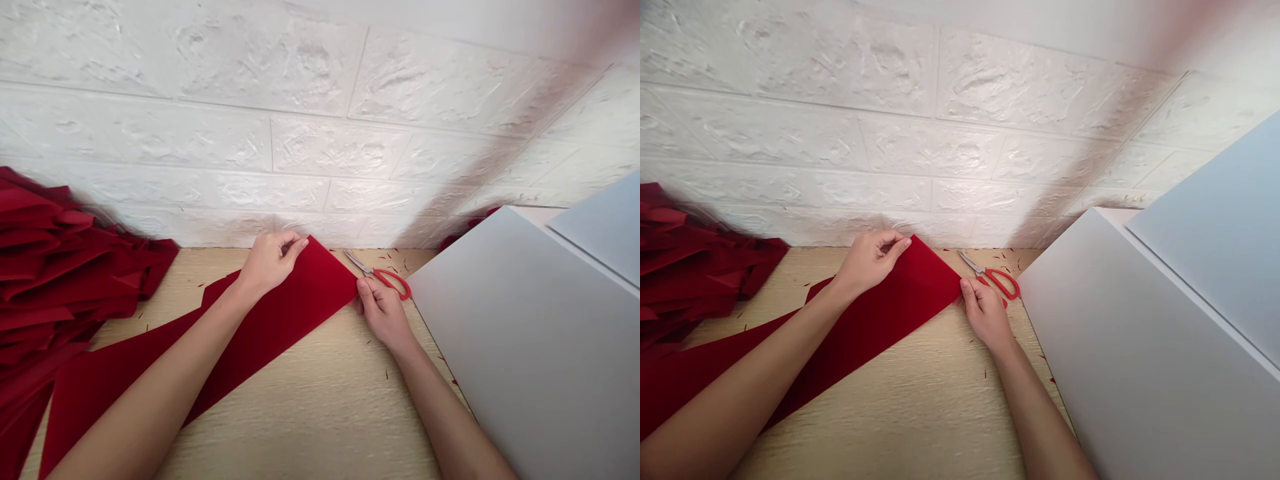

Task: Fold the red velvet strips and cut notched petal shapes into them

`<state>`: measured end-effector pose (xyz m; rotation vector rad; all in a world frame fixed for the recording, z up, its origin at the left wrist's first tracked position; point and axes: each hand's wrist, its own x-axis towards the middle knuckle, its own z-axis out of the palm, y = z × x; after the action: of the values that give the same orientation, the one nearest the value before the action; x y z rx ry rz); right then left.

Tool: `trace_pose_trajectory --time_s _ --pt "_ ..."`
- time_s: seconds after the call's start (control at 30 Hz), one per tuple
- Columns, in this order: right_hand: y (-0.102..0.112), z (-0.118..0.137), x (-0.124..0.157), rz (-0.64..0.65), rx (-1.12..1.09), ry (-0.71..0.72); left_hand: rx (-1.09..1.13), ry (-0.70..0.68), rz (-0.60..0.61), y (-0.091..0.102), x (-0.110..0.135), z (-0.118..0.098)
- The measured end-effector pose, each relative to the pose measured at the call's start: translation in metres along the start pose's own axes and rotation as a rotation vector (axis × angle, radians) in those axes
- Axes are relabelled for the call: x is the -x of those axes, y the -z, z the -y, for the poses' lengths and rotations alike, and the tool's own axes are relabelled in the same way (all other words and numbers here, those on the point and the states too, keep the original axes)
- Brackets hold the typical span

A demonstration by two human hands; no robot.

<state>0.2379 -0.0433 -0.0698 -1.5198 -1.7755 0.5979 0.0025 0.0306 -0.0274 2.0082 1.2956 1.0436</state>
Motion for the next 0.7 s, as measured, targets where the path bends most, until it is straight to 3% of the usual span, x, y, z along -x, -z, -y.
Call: trace_pose_trajectory --time_s 0.27,0.43,0.57,0.7 --pt "0.001 0.007 -0.001 0.021 0.007 -0.004 -0.168 0.012 -0.137 -0.014 0.007 0.004" --pt "0.001 0.009 0.0 0.015 0.027 -0.003 -0.152 0.05 -0.136 -0.022 0.009 0.006" --pt "0.001 0.009 -0.001 -0.004 0.053 0.014 -0.029 0.084 -0.037 -0.022 0.006 0.008" --pt "0.002 0.008 -0.001 0.004 0.052 0.008 0.183 0.127 0.196 -0.015 -0.002 0.01"
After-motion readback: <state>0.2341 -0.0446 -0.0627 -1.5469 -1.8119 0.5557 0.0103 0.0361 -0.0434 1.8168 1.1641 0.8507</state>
